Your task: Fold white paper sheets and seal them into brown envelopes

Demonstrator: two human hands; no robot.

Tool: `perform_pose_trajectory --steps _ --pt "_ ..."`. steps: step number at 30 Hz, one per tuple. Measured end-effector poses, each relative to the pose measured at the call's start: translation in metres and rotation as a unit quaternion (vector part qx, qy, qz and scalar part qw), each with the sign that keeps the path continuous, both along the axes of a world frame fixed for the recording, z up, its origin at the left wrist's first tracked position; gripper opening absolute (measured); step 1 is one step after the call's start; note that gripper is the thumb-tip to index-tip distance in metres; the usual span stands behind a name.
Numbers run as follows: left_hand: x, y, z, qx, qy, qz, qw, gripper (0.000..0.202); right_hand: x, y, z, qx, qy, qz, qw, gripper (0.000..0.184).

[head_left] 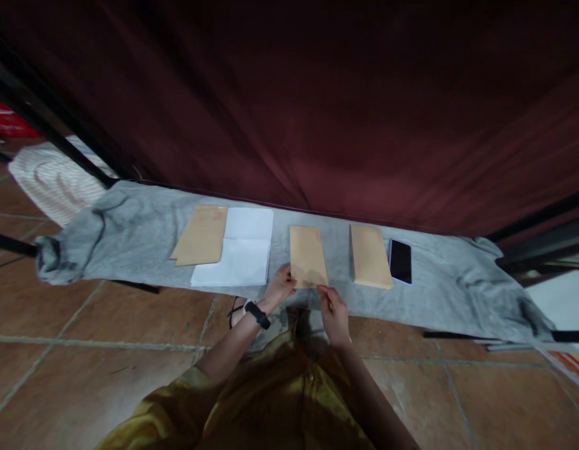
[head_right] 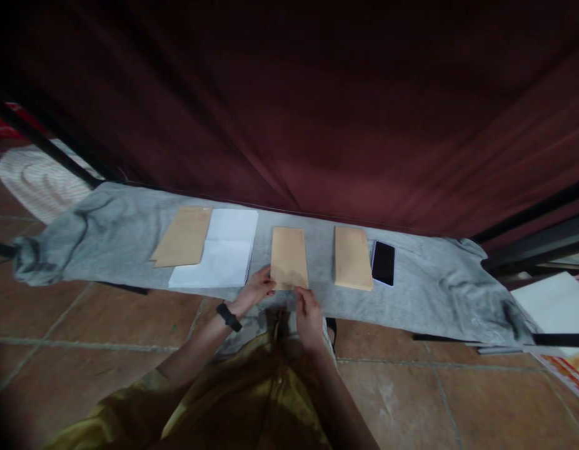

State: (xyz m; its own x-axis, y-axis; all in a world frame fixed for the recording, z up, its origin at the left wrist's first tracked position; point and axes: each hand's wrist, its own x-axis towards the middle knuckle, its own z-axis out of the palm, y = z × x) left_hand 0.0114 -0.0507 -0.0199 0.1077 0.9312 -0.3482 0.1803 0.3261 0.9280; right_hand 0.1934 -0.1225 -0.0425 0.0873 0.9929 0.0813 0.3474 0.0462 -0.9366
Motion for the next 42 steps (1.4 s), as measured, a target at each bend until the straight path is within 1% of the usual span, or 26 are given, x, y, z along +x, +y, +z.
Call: perform_pose_trajectory --steps 2,4,7,9,11,13,17,19,21,22,24,29,31,34,40,42 --pt "-0.001 0.0 0.0 0.007 0.016 -0.01 1.0 0.054 0.0 0.005 0.003 0.075 -0.136 0.03 0.987 0.038" --pt "-0.002 0.001 0.002 0.012 0.041 -0.021 0.999 0.052 -0.001 0.011 0.003 0.115 -0.238 0.072 0.962 0.042" --pt "-0.002 0.001 0.01 0.03 0.128 -0.046 0.99 0.049 -0.003 0.016 -0.003 0.138 -0.34 0.116 0.923 0.045" --pt "-0.001 -0.001 0.015 0.05 0.223 -0.052 0.972 0.051 -0.004 0.016 -0.01 0.141 -0.377 0.126 0.907 0.047" --pt "0.003 -0.006 0.02 0.072 0.323 -0.055 0.942 0.055 -0.003 0.015 -0.015 0.143 -0.394 0.129 0.899 0.047" --pt "0.007 -0.012 0.023 0.09 0.409 -0.069 0.905 0.057 -0.002 0.013 -0.017 0.143 -0.401 0.13 0.895 0.047" --pt "0.013 -0.022 0.027 0.145 0.517 -0.119 0.835 0.05 -0.002 0.013 -0.015 0.143 -0.404 0.131 0.894 0.047" --pt "0.015 -0.026 0.026 0.203 0.545 -0.151 0.799 0.044 -0.002 0.014 -0.015 0.143 -0.402 0.127 0.895 0.046" --pt "0.014 -0.03 0.022 0.278 0.549 -0.198 0.763 0.04 -0.003 0.014 -0.015 0.142 -0.4 0.123 0.897 0.046" --pt "0.014 -0.032 0.02 0.311 0.541 -0.222 0.749 0.038 -0.003 0.014 -0.016 0.141 -0.398 0.122 0.898 0.047" --pt "0.011 -0.036 0.016 0.352 0.523 -0.254 0.733 0.037 -0.003 0.014 -0.016 0.14 -0.395 0.121 0.9 0.047" --pt "0.003 -0.04 0.013 0.397 0.516 -0.281 0.705 0.039 -0.002 0.015 -0.013 0.147 -0.385 0.126 0.902 0.046" --pt "0.001 -0.04 0.013 0.411 0.51 -0.288 0.698 0.039 -0.001 0.017 -0.011 0.148 -0.379 0.128 0.905 0.045" --pt "-0.003 -0.039 0.008 0.415 0.495 -0.28 0.71 0.036 0.0 0.022 -0.009 0.139 -0.375 0.125 0.908 0.043" --pt "-0.011 -0.04 -0.014 0.417 0.456 -0.253 0.744 0.039 0.003 0.037 -0.006 0.131 -0.394 0.125 0.901 0.043" --pt "-0.013 -0.042 -0.02 0.419 0.444 -0.244 0.754 0.039 0.005 0.041 -0.005 0.13 -0.4 0.123 0.899 0.043"
